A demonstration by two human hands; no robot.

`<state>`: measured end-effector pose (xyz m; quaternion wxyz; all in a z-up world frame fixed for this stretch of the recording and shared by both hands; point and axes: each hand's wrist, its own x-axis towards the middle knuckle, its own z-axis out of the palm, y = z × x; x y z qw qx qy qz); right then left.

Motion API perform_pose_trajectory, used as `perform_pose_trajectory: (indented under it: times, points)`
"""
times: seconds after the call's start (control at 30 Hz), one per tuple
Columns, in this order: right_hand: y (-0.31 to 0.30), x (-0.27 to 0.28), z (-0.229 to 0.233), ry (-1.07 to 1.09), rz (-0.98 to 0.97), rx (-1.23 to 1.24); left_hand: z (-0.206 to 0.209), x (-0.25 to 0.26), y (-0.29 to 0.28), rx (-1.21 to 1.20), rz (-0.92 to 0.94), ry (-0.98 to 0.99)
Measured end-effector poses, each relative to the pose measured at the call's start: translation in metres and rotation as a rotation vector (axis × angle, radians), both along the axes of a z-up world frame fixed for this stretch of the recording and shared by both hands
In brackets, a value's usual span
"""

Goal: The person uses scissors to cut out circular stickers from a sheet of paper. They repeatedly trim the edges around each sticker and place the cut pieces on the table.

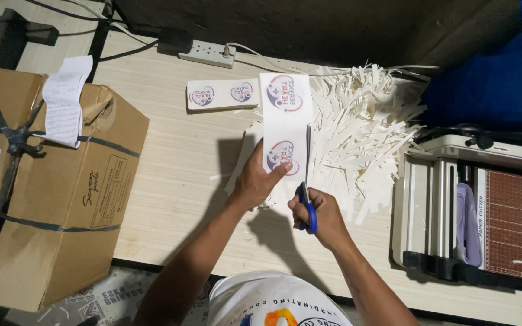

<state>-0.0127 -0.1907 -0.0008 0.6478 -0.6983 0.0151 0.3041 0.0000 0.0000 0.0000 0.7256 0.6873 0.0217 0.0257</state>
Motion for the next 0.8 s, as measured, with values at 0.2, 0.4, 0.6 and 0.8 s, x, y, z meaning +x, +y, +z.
perform_pose_trajectory:
  times: [0.2, 0.4, 0.6, 0.8]
  points:
    - [-0.003, 0.012, -0.004, -0.041, 0.006, 0.004, 0.003, -0.006, -0.003, 0.015, -0.041, 0.015]
    - [-0.001, 0.012, 0.000, -0.064, 0.005, 0.019, 0.002, -0.008, -0.006, 0.020, -0.043, 0.058]
    - [0.003, 0.009, 0.003, 0.012, -0.053, -0.012, -0.005, -0.009, -0.007, -0.017, -0.043, 0.025]
    - [0.002, 0.010, 0.007, 0.017, -0.049, -0.036, -0.012, -0.009, -0.008, -0.003, -0.030, -0.002]
